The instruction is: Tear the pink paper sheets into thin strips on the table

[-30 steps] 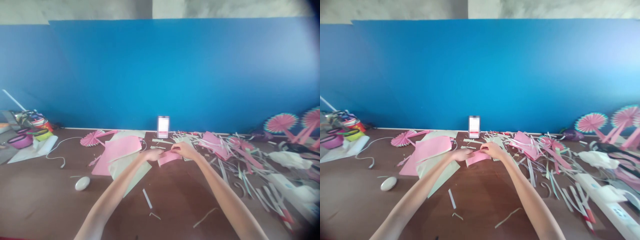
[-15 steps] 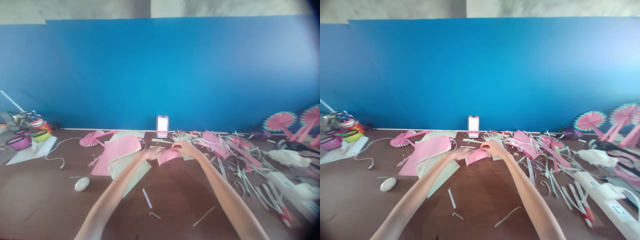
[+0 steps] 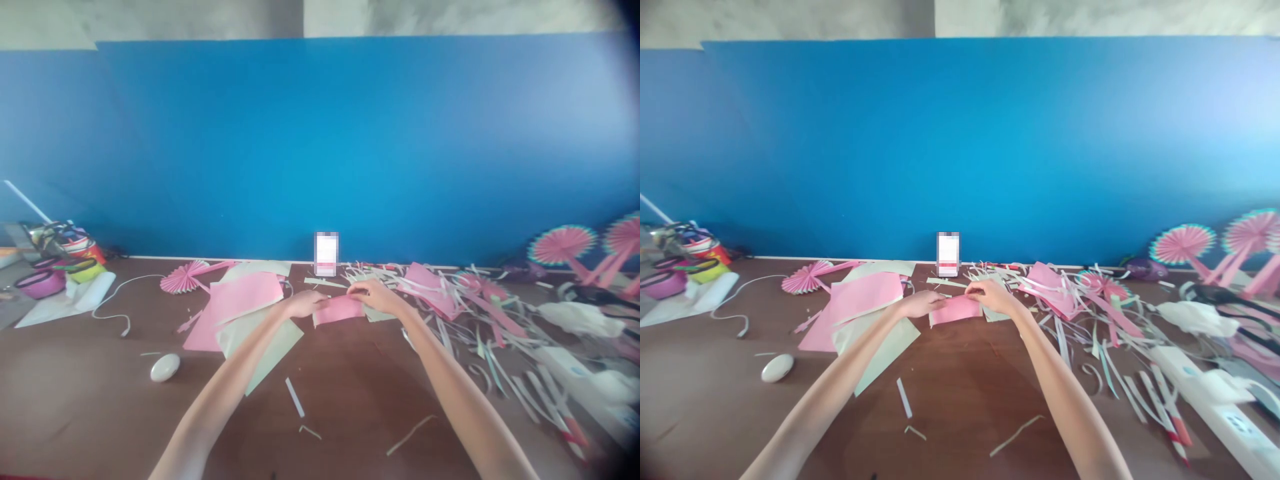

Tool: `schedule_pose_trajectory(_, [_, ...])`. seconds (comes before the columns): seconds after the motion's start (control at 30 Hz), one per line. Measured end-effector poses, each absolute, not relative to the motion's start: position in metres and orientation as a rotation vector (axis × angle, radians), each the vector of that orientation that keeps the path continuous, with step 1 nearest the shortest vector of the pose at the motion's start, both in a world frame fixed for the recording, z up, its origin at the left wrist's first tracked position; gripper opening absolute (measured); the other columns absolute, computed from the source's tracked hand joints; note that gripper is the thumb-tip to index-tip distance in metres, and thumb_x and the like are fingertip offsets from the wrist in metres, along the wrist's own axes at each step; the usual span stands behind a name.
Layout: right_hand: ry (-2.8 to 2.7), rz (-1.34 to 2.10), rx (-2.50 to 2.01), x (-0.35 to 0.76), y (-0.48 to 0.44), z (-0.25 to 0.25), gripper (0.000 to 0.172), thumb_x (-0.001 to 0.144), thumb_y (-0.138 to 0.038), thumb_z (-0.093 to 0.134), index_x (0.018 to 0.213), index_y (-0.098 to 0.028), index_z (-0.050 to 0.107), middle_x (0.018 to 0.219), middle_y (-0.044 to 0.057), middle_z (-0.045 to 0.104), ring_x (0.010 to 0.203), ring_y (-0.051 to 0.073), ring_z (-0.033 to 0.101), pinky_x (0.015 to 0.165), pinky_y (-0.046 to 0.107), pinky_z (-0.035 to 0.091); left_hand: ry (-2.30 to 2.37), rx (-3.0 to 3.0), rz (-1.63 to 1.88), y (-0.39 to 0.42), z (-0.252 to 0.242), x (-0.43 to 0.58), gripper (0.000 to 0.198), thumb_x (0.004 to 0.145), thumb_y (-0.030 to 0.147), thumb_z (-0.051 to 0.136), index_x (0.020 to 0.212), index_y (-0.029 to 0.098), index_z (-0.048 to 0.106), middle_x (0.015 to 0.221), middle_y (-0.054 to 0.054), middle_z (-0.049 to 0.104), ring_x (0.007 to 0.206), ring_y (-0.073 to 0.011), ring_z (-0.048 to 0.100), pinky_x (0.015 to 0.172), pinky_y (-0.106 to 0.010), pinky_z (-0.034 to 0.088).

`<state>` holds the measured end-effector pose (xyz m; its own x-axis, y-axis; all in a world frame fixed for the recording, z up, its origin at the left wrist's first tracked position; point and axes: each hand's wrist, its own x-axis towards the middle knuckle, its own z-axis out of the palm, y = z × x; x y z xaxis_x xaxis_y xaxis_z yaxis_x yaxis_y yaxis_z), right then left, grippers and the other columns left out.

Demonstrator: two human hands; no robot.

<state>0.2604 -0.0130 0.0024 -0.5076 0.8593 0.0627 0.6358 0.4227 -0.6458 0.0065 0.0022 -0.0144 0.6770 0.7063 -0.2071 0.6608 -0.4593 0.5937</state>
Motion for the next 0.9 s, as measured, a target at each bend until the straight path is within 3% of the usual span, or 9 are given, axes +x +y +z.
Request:
schedule_pose_trajectory(0.13, [-2.290,0.786,-1.276,0.263,-0.013,0.005,0.029,0.084,-0.045,0.050,0.092,-0.024,0.069,0.097,0.005,0.069,0.086,0.022,0.060,0.079,0.036,0.043,0.979,2.076,0.046,0.000,-0.009,0.004,0.059,0.085,0.067,0.032,0.099,0.018,0.062,0.064,-0.002,0.064,0.056,-0.0165,0.060,0.062,-0.026,0.042])
schedule_pose_trajectory(0.27, [-2.288,0.771,-1.284,0.266,-0.013,0.007,0.029,0.083,-0.046,0.051,0.091,-0.025,0.070,0.095,0.004,0.069,0.084,0.022,0.060,0.079,0.035,0.043,0.973,1.980,0.029,-0.001,-0.006,0.003,0.056,0.086,0.064,0.035,0.107,0.019,0.060,0.074,-0.003,0.068,0.060,-0.0158,0.063,0.060,-0.024,0.043])
schedule_pose_trajectory(0.37, [-2.282,0.768,-1.292,0.268,-0.014,0.009,0.028,0.083,-0.046,0.052,0.089,-0.026,0.070,0.094,0.002,0.070,0.082,0.021,0.061,0.076,0.034,0.044,0.958,1.966,-0.007,-0.001,-0.004,0.003,0.055,0.084,0.064,0.040,0.112,0.020,0.057,0.083,-0.003,0.069,0.050,-0.0126,0.061,0.059,-0.025,0.043])
schedule_pose_trajectory(0.5, [-2.255,0.830,-1.272,0.271,-0.016,0.016,0.031,0.081,-0.048,0.054,0.088,-0.023,0.070,0.092,0.004,0.070,0.079,0.020,0.061,0.073,0.031,0.045,0.934,1.968,-0.045,-0.003,0.001,0.003,0.056,0.084,0.066,0.038,0.099,0.017,0.061,0.072,-0.003,0.068,0.042,-0.0108,0.055,0.055,-0.025,0.043])
schedule_pose_trajectory(0.6, [-2.229,0.874,-1.291,0.273,-0.019,0.022,0.034,0.079,-0.050,0.055,0.088,-0.021,0.070,0.088,0.005,0.071,0.074,0.019,0.061,0.069,0.030,0.045,0.900,1.939,-0.008,-0.002,0.001,0.002,0.056,0.084,0.066,0.039,0.099,0.016,0.060,0.075,-0.005,0.068,0.049,-0.0132,0.060,0.056,-0.025,0.043])
schedule_pose_trajectory(0.77, [-2.229,0.883,-1.305,0.275,-0.021,0.026,0.035,0.077,-0.050,0.057,0.089,-0.020,0.072,0.087,0.005,0.071,0.072,0.018,0.061,0.066,0.028,0.044,0.745,1.901,0.003,0.007,-0.004,-0.002,0.052,0.086,0.062,0.040,0.106,0.018,0.058,0.102,-0.008,0.066,0.077,-0.0173,0.064,0.067,-0.026,0.047])
schedule_pose_trajectory(0.9, [-2.237,0.861,-1.325,0.272,-0.022,0.026,0.037,0.078,-0.050,0.056,0.088,-0.019,0.073,0.084,0.006,0.071,0.068,0.018,0.060,0.063,0.028,0.043,0.725,1.913,-0.029,0.012,-0.010,-0.006,0.049,0.089,0.059,0.035,0.104,0.019,0.060,0.102,-0.008,0.065,0.085,-0.0181,0.062,0.070,-0.026,0.047])
